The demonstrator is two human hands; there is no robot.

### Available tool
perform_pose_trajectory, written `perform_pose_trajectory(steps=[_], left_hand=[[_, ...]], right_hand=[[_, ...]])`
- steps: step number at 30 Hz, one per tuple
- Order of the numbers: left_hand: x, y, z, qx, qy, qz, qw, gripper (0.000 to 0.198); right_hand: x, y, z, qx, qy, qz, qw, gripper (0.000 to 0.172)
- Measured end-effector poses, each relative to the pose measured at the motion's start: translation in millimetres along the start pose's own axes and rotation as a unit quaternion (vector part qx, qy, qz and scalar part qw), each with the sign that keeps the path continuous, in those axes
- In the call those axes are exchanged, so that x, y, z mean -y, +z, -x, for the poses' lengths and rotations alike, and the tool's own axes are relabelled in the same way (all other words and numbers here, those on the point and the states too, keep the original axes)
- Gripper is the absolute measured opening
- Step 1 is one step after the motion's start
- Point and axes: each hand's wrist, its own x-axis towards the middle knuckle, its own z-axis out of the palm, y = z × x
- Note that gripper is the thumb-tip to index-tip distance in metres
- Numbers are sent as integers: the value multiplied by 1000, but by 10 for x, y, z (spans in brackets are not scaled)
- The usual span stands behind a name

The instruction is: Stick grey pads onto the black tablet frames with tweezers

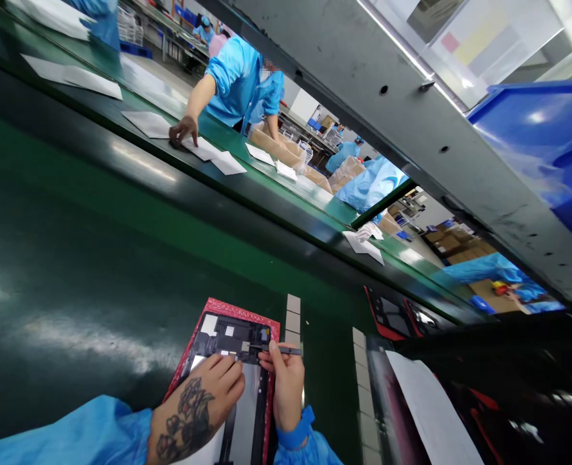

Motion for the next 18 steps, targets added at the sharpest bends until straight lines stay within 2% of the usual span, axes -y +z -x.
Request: perform_pose_trajectory(steps=[2,6,12,14,18], left_hand=[[0,23,-2,-14,-1,-4,1000,15],[21,122,10,-87,-3,-17,996,17],[42,201,12,-90,-22,2,996,24],[31,173,-9,-106,-27,15,994,23],[14,78,-47,-116,-23,19,993,21]], right_hand=[[-11,-5,-7,3,-1,0,1000,50],[-13,3,-12,6,-7,1,1000,49],[34,50,27,7,-37,28,999,51],[50,61,23,5,-53,40,998,51],[135,-13,-23,-38,-95,47,994,52]])
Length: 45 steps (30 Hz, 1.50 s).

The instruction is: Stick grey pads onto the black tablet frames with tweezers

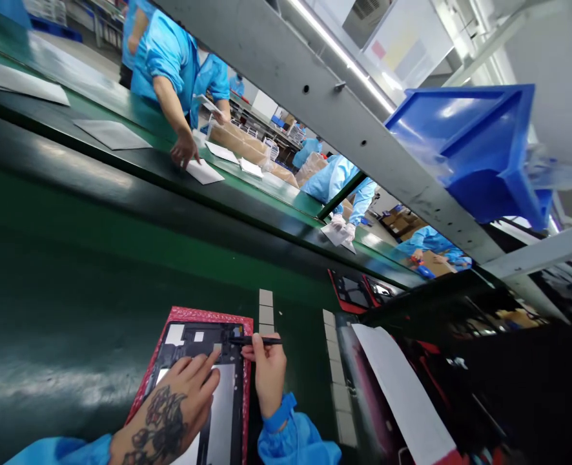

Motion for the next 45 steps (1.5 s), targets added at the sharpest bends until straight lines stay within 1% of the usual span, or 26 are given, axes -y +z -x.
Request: perform_pose_trajectory(steps=[3,6,8,11,13,16,18,20,24,32,35,37,41,43,45], left_hand=[[21,-32,-10,-7,10,-8,1000,20],[26,-25,-7,-19,18,-11,1000,19],[-26,-4,-26,-20,19,-13,1000,20],[-197,43,-119,16,34,1,999,24],[-322,86,-217,65,69,27,995,30],[-424,162,-369,154,126,72,977,51],[-421,200,-446,207,130,90,966,61],[-389,216,-489,241,115,99,959,63],[-348,194,-504,255,93,112,956,58],[-403,100,-541,282,79,126,948,56],[-406,101,-534,280,80,121,949,58],[-393,137,-518,271,83,120,951,58],[-373,208,-478,241,92,119,959,60],[-395,167,-453,198,106,114,968,59],[-435,58,-410,127,136,107,977,55]], right_hand=[[88,-217,-38,-16,-1,-26,1000,53],[146,-568,-1,-30,35,-44,998,55],[144,-817,66,-48,63,-45,996,57],[88,-1088,188,-65,89,-26,994,55],[35,-1161,251,-68,93,-10,993,53],[-33,-1138,284,-70,86,-3,994,54],[-61,-1088,276,-66,79,-4,995,54],[-76,-1045,265,-53,73,-4,996,52],[-99,-1017,260,-30,74,-11,997,49],[-151,-1022,221,-38,101,-30,994,49],[-148,-995,222,-39,101,-26,994,50],[-151,-997,230,-44,101,-29,993,50],[-129,-1087,189,-101,96,-80,987,53],[-65,-1104,111,-124,90,-110,982,54],[33,-1022,18,-126,85,-128,980,55]])
